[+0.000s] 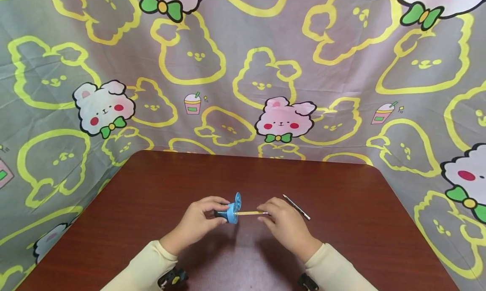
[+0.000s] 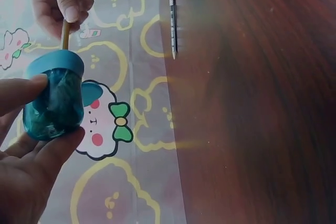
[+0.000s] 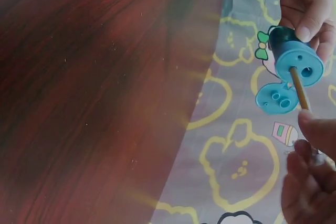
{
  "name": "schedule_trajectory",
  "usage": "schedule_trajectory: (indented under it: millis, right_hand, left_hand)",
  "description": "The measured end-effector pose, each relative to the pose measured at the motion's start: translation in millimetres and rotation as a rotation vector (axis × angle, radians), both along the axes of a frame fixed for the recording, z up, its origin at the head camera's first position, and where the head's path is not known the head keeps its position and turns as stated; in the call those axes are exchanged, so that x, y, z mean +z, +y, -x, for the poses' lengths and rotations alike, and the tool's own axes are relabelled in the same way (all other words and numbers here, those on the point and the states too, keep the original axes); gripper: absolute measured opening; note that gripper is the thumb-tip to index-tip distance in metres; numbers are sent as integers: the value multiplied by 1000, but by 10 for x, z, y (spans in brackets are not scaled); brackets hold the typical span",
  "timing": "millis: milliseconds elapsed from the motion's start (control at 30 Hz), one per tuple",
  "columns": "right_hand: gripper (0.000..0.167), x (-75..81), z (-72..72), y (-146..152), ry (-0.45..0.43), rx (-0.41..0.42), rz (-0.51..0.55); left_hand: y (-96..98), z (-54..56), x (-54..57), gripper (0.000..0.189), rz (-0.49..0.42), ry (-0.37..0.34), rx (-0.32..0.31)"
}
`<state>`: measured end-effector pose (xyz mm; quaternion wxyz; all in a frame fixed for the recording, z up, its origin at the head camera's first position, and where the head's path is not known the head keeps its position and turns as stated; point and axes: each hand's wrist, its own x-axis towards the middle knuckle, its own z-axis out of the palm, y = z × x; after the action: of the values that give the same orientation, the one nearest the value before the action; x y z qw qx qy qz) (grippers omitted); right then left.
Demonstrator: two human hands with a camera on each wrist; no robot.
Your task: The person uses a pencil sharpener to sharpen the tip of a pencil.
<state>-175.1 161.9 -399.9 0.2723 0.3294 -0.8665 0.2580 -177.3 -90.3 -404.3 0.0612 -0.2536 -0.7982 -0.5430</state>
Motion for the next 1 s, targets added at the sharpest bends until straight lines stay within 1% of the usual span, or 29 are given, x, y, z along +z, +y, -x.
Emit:
schedule_trajectory:
  millis: [67,100,133,167,267,300,333,400,433,467,533,700,733,767,800,833,867,933,1000]
  right_hand:
    - [26,-15,17,3,82,43,25]
    - [18,-23,25,5,123,65,32]
    - [9,-30,31,6,158,78,24]
    - [8,-40,37,7,190,89,13]
    - [36,-66,41,3,250,108,-15]
    - [40,-72,40,-1,251,113,-15]
    - [35,-76,36,-4,236,111,-12]
    - [21,-80,26,-11,174,103,15]
    - [13,-78,20,-13,128,95,28]
    - [9,-73,15,-14,72,88,46]
    - [16,-48,6,-15,-62,68,79]
    - [11,62,-4,2,-441,-6,132]
    - [10,81,-5,7,-498,-19,139]
    - [10,93,-6,10,-526,-31,135]
    - [10,98,-7,11,-525,-34,123]
    - [10,96,-8,10,-491,-31,95]
    - [9,85,-7,6,-426,-20,57]
    - [11,47,-5,4,-206,-12,-44]
    - [15,-5,3,9,21,-9,-112]
  left_hand:
    - [-6,5,9,25,-30,-36,0]
    - [-9,5,14,25,-37,-44,2]
    - [-10,7,13,25,-40,-52,5]
    - [-10,6,13,26,-40,-61,6]
    - [-4,-8,4,26,-22,-63,9]
    - [-3,-13,-2,27,-11,-50,5]
    - [-2,-20,-8,27,4,-29,1]
    - [0,-31,-20,27,39,29,-4]
    - [2,-35,-24,27,56,67,-6]
    - [2,-37,-29,27,77,107,-4]
    - [5,-39,-30,28,105,174,-5]
    - [19,-37,-29,30,119,310,-28]
    - [20,-37,-29,30,118,334,-34]
    - [20,-35,-34,30,114,354,-40]
    - [18,-33,-38,31,111,357,-40]
    - [14,-31,-43,31,106,349,-34]
    - [11,-25,-49,30,104,344,-25]
    - [8,-15,-48,29,94,275,-3]
    - [10,-7,-36,28,62,179,13]
